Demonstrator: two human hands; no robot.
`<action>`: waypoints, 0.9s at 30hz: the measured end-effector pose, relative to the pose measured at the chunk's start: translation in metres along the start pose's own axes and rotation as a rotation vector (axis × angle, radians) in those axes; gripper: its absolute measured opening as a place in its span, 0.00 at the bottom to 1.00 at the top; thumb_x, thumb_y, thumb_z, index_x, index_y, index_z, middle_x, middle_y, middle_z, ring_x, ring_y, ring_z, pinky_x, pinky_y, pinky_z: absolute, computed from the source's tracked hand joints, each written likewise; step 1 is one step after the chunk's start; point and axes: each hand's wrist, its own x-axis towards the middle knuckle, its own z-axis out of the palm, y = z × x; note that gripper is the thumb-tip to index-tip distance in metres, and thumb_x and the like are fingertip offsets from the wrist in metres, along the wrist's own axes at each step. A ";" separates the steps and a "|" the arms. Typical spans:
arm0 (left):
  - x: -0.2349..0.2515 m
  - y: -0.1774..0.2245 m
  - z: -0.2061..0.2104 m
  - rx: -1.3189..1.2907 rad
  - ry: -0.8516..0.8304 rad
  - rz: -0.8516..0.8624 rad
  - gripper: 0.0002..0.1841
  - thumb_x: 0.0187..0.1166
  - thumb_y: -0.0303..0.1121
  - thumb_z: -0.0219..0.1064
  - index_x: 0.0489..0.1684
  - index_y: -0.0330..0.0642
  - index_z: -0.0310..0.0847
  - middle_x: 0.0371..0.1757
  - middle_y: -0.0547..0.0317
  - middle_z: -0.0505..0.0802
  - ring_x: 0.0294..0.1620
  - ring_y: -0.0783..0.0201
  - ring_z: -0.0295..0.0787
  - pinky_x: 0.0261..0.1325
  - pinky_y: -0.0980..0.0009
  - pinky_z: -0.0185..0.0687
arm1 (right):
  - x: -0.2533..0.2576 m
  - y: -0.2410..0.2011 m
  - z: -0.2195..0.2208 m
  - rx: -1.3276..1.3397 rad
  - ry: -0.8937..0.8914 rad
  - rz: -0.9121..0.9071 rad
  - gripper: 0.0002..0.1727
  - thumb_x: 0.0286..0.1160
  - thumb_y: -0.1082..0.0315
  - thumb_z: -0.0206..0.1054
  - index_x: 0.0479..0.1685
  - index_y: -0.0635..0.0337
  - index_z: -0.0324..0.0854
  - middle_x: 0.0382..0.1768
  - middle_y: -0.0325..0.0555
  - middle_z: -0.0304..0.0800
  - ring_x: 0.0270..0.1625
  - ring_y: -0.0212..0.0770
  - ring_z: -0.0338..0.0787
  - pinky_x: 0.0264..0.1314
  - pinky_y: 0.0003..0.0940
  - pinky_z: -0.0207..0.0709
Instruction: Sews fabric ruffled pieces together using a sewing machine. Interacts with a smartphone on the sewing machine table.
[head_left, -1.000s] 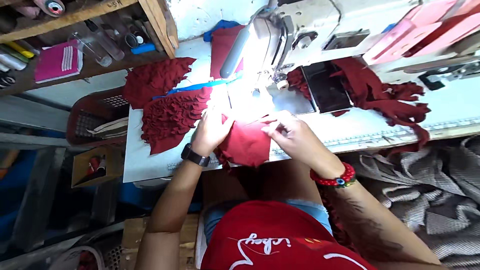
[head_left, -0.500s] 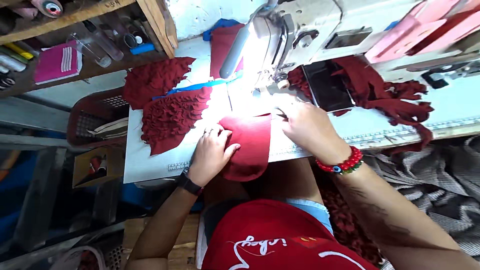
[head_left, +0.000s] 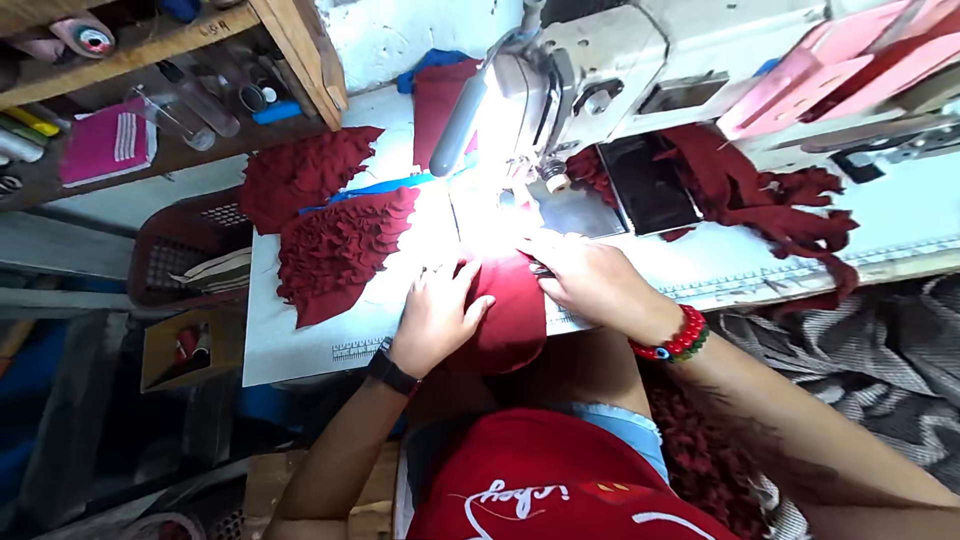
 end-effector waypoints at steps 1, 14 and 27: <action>0.000 0.002 0.001 0.003 0.015 -0.012 0.28 0.83 0.54 0.63 0.74 0.48 0.83 0.73 0.49 0.86 0.72 0.48 0.84 0.72 0.43 0.78 | 0.001 0.002 -0.002 0.004 -0.014 0.001 0.28 0.71 0.69 0.65 0.75 0.54 0.82 0.69 0.52 0.88 0.54 0.60 0.91 0.47 0.58 0.83; 0.000 0.006 -0.005 -0.027 0.056 -0.121 0.29 0.83 0.55 0.63 0.75 0.47 0.82 0.69 0.48 0.87 0.70 0.49 0.84 0.69 0.47 0.81 | 0.021 0.013 -0.005 0.018 0.028 -0.032 0.24 0.70 0.71 0.66 0.69 0.53 0.86 0.63 0.51 0.90 0.54 0.60 0.90 0.49 0.58 0.82; 0.003 0.019 -0.127 -1.325 0.369 0.207 0.22 0.72 0.25 0.60 0.65 0.57 0.75 0.38 0.76 0.81 0.32 0.76 0.77 0.36 0.79 0.78 | -0.087 -0.066 -0.062 1.141 -0.446 -0.380 0.31 0.93 0.44 0.50 0.83 0.56 0.69 0.50 0.40 0.92 0.51 0.26 0.90 0.58 0.27 0.86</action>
